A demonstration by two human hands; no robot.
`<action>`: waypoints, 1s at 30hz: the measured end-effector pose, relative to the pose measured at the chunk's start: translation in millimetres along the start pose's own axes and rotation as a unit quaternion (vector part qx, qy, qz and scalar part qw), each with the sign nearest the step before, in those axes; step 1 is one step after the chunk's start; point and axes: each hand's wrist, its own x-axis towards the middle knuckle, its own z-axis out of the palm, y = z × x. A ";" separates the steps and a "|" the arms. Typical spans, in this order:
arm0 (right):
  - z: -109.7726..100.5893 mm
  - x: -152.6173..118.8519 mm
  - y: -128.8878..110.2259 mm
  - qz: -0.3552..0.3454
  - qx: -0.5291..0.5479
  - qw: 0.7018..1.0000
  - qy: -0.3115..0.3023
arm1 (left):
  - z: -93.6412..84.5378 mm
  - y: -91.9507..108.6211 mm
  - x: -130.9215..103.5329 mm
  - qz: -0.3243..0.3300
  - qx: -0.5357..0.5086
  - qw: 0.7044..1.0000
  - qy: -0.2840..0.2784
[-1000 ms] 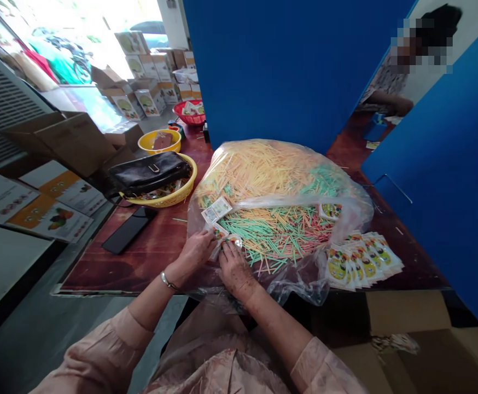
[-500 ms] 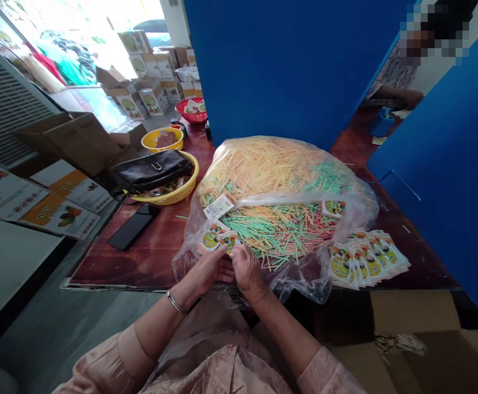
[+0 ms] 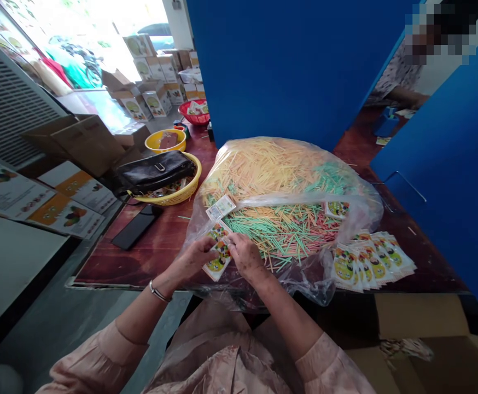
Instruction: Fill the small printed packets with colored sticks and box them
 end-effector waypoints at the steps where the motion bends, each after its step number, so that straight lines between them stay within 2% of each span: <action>1: 4.1 3.6 1.1 0.007 0.020 1.000 -0.009 | -2.2 -1.5 0.8 0.023 0.025 0.999 0.034; 3: 12.3 9.7 1.9 0.018 0.047 0.999 -0.010 | -5.6 -3.3 1.9 0.058 0.079 0.992 0.079; 5: 18.2 15.5 1.4 0.040 0.055 0.998 0.014 | -8.4 -4.1 2.7 0.078 0.116 0.986 0.092; 9: 21.0 25.2 -2.4 0.046 -0.005 0.997 0.062 | -13.8 -4.6 5.8 0.103 0.224 0.960 0.130; 11: 21.3 25.9 -6.0 0.014 -0.073 0.997 0.038 | -17.1 -4.9 8.8 0.117 0.318 0.926 0.167; 14: 21.5 22.2 -9.2 -0.024 -0.165 0.985 -0.046 | -21.1 -5.1 13.5 0.128 0.424 0.872 0.208; 17: 11.0 22.5 -1.3 -0.027 -0.210 0.976 -0.055 | -22.5 -4.9 15.1 0.149 0.489 0.835 0.205; 21: -26.5 41.6 23.0 -0.004 -0.271 0.962 -0.024 | -24.3 -5.0 13.8 0.179 0.542 0.788 0.232; 23: -41.7 54.4 31.0 -0.015 -0.298 0.953 -0.048 | -26.4 -4.0 13.4 0.195 0.540 0.782 0.241; 25: -44.5 64.5 31.8 -0.048 -0.314 0.944 -0.093 | -28.5 -0.7 13.0 0.203 0.528 0.785 0.251; 28: -26.2 71.7 23.9 -0.062 -0.345 0.924 -0.151 | -28.3 8.8 10.4 0.205 0.473 0.804 0.297; 30: -8.2 73.0 17.9 -0.026 -0.373 0.915 -0.154 | -24.5 15.8 7.3 0.193 0.384 0.844 0.321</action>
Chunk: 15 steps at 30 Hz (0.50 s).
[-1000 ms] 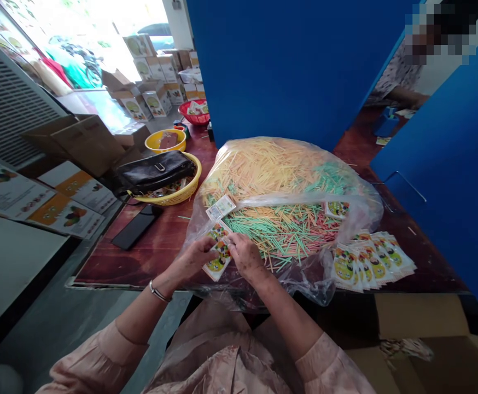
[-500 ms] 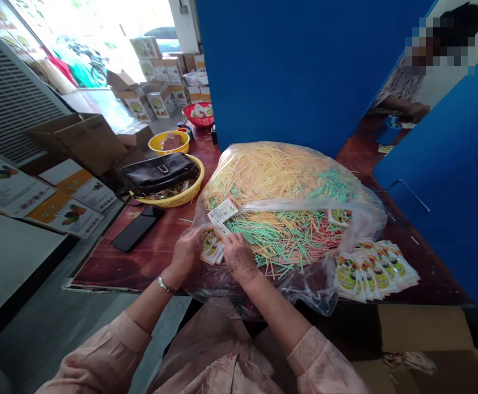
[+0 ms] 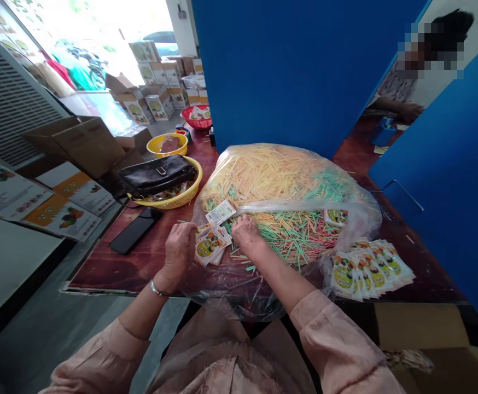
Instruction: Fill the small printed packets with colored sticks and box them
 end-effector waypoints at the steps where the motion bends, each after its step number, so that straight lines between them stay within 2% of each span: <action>1: 3.8 2.6 -7.2 0.023 -0.007 1.000 -0.004 | -1.3 4.3 -0.6 -0.038 -0.059 0.998 -0.003; 3: 10.0 6.6 -18.2 0.056 -0.015 0.998 -0.005 | -1.8 13.1 -2.9 -0.120 -0.206 0.970 -0.038; 6: 14.8 10.1 -27.4 0.081 -0.019 0.997 -0.005 | 1.6 24.3 -7.4 -0.228 -0.423 0.870 -0.112; 8: 16.4 10.5 -30.4 0.091 -0.021 0.996 -0.003 | 5.0 29.5 -10.1 -0.286 -0.503 0.806 -0.127; 9: 17.0 10.1 -31.1 0.094 -0.021 0.995 -0.001 | 6.6 31.3 -11.5 -0.306 -0.524 0.785 -0.124; 12: 19.0 6.6 -29.7 0.090 -0.020 0.996 0.007 | 10.9 34.2 -16.2 -0.329 -0.545 0.764 -0.108; 15: 21.0 1.9 -23.9 0.072 -0.014 0.997 0.021 | 15.3 35.7 -21.6 -0.326 -0.541 0.768 -0.106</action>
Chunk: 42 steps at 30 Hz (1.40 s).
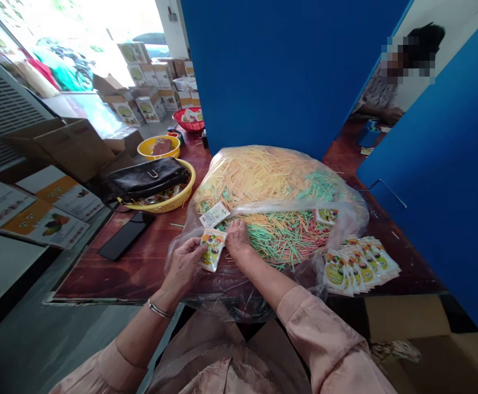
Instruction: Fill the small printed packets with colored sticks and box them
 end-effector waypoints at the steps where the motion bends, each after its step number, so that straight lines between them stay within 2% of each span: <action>1: 0.6 -1.1 2.4 -0.005 0.004 1.000 0.005 | 0.9 -2.1 -0.8 0.002 0.005 1.000 -0.003; 5: 2.4 -4.2 11.3 -0.009 0.025 0.999 0.025 | 6.8 -8.8 -3.3 0.014 0.021 1.000 -0.020; 9: 1.5 -4.9 24.7 0.024 0.052 0.997 0.050 | 14.1 -12.9 -4.3 0.006 -0.012 0.998 -0.057; 13: -2.2 -3.0 48.1 0.085 0.180 0.977 0.075 | 21.1 -16.5 -5.2 -0.029 -0.054 0.994 -0.094; 15: -4.3 -2.7 61.3 0.115 0.282 0.949 0.085 | 24.9 -17.4 -5.8 -0.035 -0.066 0.992 -0.105; 16: -5.1 -3.1 67.5 0.125 0.346 0.925 0.090 | 26.9 -17.5 -6.2 -0.036 -0.071 0.991 -0.107; 17: -5.8 -3.9 73.2 0.131 0.428 0.889 0.094 | 28.9 -17.4 -6.5 -0.037 -0.074 0.991 -0.109; 19: -6.3 -6.6 82.2 0.128 0.592 0.790 0.090 | 32.6 -16.8 -6.8 -0.036 -0.073 0.990 -0.114; 22: -5.6 -12.7 88.5 0.117 0.737 0.662 0.071 | 36.9 -16.8 -6.5 -0.020 -0.031 0.992 -0.120; 24: -4.4 -16.9 88.8 0.121 0.788 0.600 0.064 | 38.4 -18.3 -5.7 0.006 0.029 0.995 -0.098; 26: -2.9 -20.5 87.8 0.129 0.811 0.567 0.063 | 39.1 -20.9 -4.7 0.039 0.096 0.992 -0.067; 28: -1.6 -23.1 87.1 0.135 0.811 0.565 0.069 | 39.4 -23.5 -3.6 0.070 0.144 0.986 -0.051; 30: -1.0 -24.8 87.5 0.135 0.799 0.581 0.075 | 40.2 -24.8 -2.8 0.087 0.160 0.981 -0.059; 37: -4.0 -29.3 92.6 0.126 0.732 0.664 0.091 | 44.8 -20.0 -3.8 0.086 0.123 0.982 -0.118; 40: -6.1 -32.8 94.5 0.122 0.705 0.691 0.103 | 44.3 -19.8 -2.6 0.146 0.200 0.963 -0.106; 42: -11.2 -36.4 95.2 0.120 0.702 0.693 0.111 | 43.8 -20.5 -1.1 0.186 0.254 0.944 -0.103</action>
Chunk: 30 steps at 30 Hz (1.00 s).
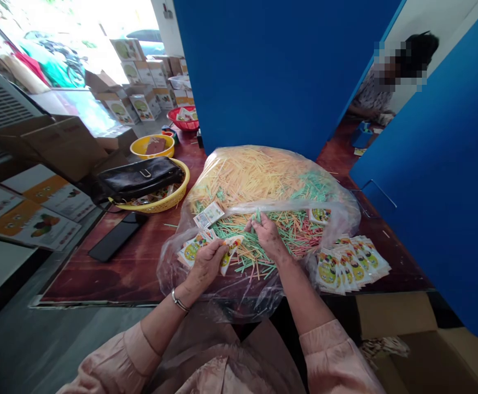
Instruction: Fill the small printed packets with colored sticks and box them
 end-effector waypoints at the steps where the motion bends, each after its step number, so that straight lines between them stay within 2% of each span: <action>1: -0.5 -2.1 -4.3 -0.003 0.009 1.000 0.001 | 0.1 -0.5 0.4 0.012 0.019 1.000 -0.006; 5: 1.7 -13.5 -31.6 -0.005 0.122 0.992 -0.020 | 1.8 1.0 0.4 0.015 0.023 0.999 -0.039; 7: 5.5 -19.9 -45.6 -0.011 0.177 0.983 -0.038 | 3.7 3.0 -0.6 0.000 0.000 0.999 -0.054; 10: 12.9 -28.6 -56.7 -0.016 0.207 0.976 -0.059 | 7.7 5.9 -2.5 -0.047 -0.054 0.995 -0.072; 14: 22.6 -37.1 -50.4 -0.021 0.227 0.972 -0.065 | 12.4 9.3 -5.5 -0.120 -0.149 0.977 -0.093; 18: 26.2 -41.1 -41.2 -0.031 0.257 0.965 -0.043 | 13.7 12.4 -8.4 -0.154 -0.213 0.957 -0.118; 24: 18.1 -39.5 -46.9 -0.041 0.242 0.969 0.026 | 12.7 18.8 -9.4 -0.161 -0.243 0.944 -0.154; 30: 24.7 -47.8 -37.1 0.003 0.206 0.978 0.012 | 12.7 19.4 -8.3 -0.158 -0.236 0.949 -0.137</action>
